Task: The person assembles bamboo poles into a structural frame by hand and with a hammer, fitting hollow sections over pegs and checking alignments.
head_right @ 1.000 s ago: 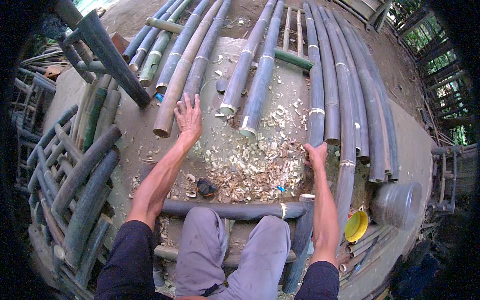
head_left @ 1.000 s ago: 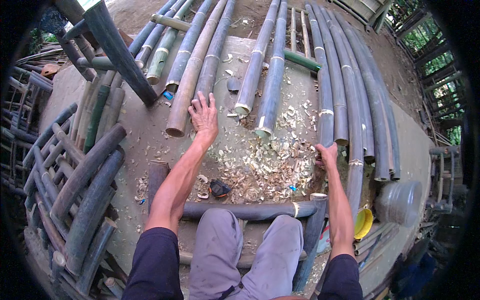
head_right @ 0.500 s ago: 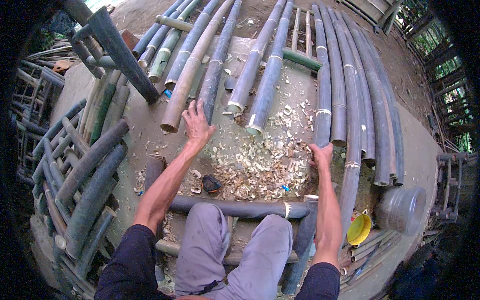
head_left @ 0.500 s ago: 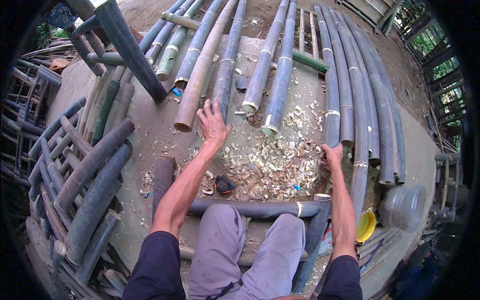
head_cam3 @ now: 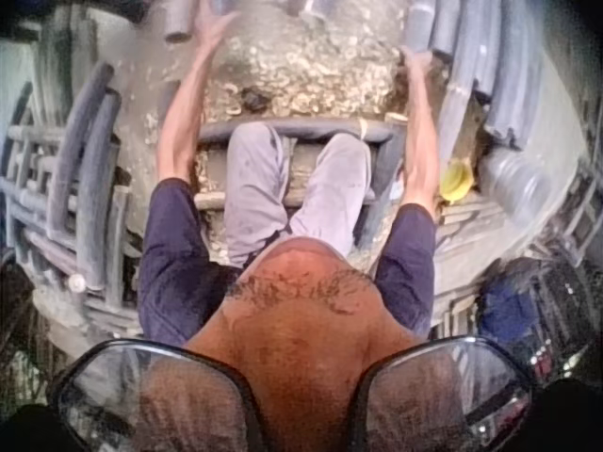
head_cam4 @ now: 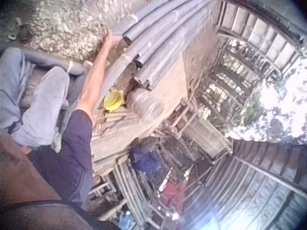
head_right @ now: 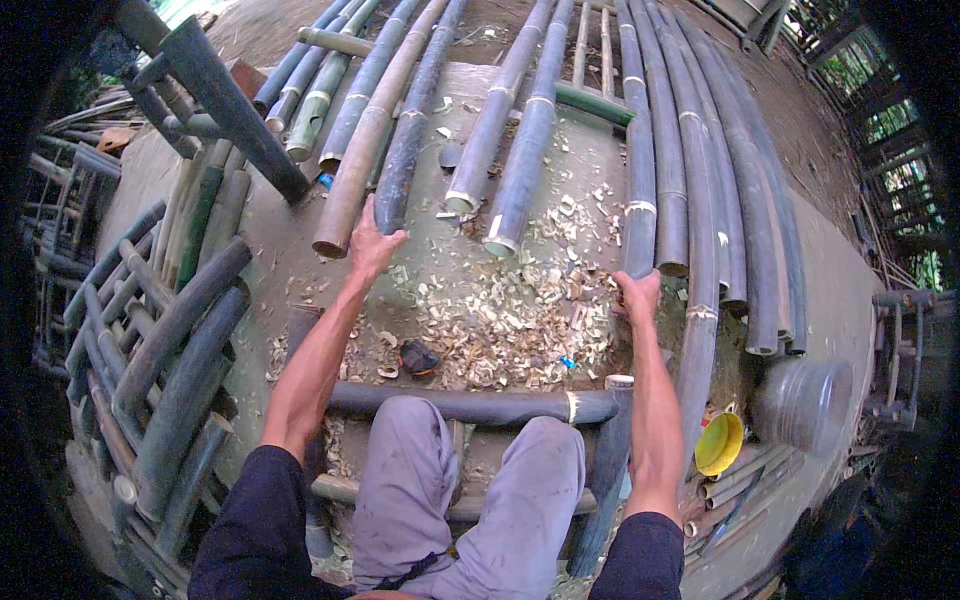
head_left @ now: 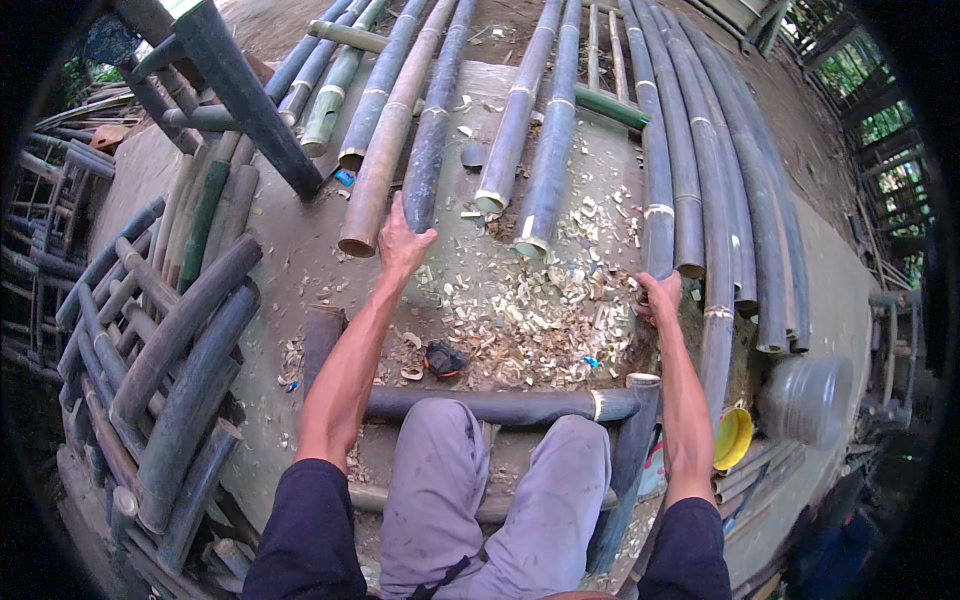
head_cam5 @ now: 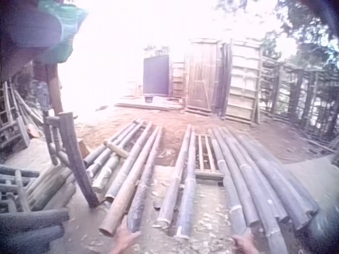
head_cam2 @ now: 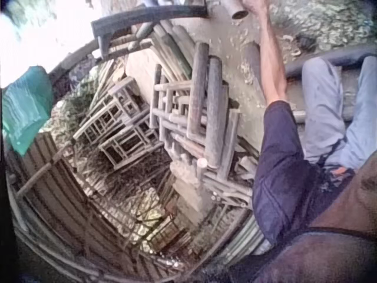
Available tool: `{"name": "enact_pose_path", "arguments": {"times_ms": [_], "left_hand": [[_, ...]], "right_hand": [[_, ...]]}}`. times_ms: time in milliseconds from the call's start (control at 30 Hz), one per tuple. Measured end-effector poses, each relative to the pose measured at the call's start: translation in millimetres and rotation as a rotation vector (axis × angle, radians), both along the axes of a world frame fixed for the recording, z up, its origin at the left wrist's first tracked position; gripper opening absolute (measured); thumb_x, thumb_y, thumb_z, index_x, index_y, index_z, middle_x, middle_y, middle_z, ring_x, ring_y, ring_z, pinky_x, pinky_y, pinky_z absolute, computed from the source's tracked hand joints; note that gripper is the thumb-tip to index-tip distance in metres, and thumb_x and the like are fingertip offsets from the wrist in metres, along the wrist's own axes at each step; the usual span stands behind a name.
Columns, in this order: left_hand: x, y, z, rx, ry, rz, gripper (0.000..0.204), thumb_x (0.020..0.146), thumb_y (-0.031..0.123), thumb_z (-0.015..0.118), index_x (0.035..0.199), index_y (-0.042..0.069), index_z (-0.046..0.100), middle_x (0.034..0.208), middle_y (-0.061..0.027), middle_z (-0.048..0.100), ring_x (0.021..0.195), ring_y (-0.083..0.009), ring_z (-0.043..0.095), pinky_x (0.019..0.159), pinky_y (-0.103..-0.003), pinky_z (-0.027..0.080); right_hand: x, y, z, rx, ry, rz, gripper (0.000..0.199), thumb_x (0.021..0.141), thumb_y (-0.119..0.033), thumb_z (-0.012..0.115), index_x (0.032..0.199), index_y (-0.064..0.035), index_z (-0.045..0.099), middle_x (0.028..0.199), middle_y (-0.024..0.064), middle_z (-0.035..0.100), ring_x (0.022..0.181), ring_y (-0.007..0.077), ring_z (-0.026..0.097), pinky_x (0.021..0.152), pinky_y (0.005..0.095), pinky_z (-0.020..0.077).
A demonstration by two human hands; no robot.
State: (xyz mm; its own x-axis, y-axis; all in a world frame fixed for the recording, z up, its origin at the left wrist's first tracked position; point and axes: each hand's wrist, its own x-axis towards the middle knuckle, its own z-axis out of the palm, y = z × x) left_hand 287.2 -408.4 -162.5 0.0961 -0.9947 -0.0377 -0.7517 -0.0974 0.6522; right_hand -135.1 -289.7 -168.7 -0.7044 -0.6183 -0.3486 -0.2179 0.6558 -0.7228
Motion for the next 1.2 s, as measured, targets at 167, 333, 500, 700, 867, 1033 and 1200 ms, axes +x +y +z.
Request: {"name": "enact_pose_path", "arguments": {"times_ms": [167,333,500,700,867,1033,1200], "left_hand": [[14.7,1.4,-13.7,-0.114,0.073,-0.007,0.091,0.063,0.021,0.076,0.140,0.004,0.031,0.111,-0.0237,0.060,0.098,-0.0351,0.061,0.085,-0.041,0.047],[6.6,1.5,-14.7,-0.102,0.065,-0.014,0.090,0.064,0.023,0.073,0.140,0.003,0.030,0.113,-0.0228,0.059,0.096,-0.0346,0.061,0.085,-0.040,0.047],[12.7,-1.1,-20.6,-0.151,0.077,0.001,0.090,0.063,0.022,0.072,0.141,0.004,0.031,0.116,-0.0231,0.057,0.101,-0.0329,0.060,0.088,-0.038,0.046],[8.8,3.9,-6.0,-0.029,0.094,0.012,0.090,0.064,0.023,0.073,0.141,0.003,0.030,0.121,-0.0203,0.055,0.107,-0.0300,0.057,0.092,-0.036,0.043],[4.2,-2.6,-15.5,-0.061,0.102,-0.028,0.089,0.064,0.023,0.073,0.140,0.001,0.032,0.121,-0.0204,0.055,0.106,-0.0290,0.057,0.091,-0.035,0.044],[15.6,-3.0,-17.7,-0.101,0.104,-0.027,0.087,0.065,0.022,0.073,0.139,-0.001,0.032,0.121,-0.0209,0.055,0.106,-0.0292,0.057,0.092,-0.035,0.043],[15.2,-3.8,-12.7,-0.075,0.200,-0.032,0.087,0.064,0.021,0.073,0.139,-0.001,0.033,0.114,-0.0182,0.058,0.090,-0.0224,0.060,0.078,-0.032,0.049]], "right_hand": [[12.3,-6.6,5.3,-0.036,0.029,0.005,0.055,0.064,-0.020,0.076,0.104,0.0021,0.045,0.076,0.0120,0.060,0.055,0.0186,0.059,0.039,0.0344,0.0533],[0.2,-2.8,-4.3,-0.009,0.060,-0.032,0.057,0.064,-0.018,0.076,0.108,0.0014,0.045,0.078,0.0121,0.061,0.057,0.0180,0.060,0.039,0.0337,0.0541],[3.5,-6.2,2.7,0.039,-0.025,-0.013,0.069,0.063,-0.020,0.076,0.116,0.0048,0.040,0.104,0.0253,0.059,0.082,0.0336,0.065,0.047,0.0378,0.0592],[8.5,-4.9,12.2,0.053,0.019,-0.019,0.069,0.063,-0.019,0.075,0.116,0.0048,0.038,0.104,0.0262,0.058,0.086,0.0355,0.064,0.048,0.0374,0.0593],[-9.9,0.2,-12.5,-0.030,0.101,-0.044,0.075,0.060,-0.017,0.075,0.122,0.0041,0.039,0.105,0.0237,0.058,0.081,0.0340,0.065,0.047,0.0397,0.0592],[5.8,-3.1,7.7,-0.029,-0.004,-0.036,0.069,0.060,-0.016,0.076,0.115,0.0037,0.040,0.102,0.0249,0.059,0.086,0.0351,0.064,0.055,0.0395,0.0592],[1.7,1.8,3.4,-0.084,-0.032,-0.014,0.071,0.059,-0.014,0.075,0.118,0.0043,0.038,0.102,0.0256,0.059,0.082,0.0353,0.064,0.048,0.0380,0.0591]]}}
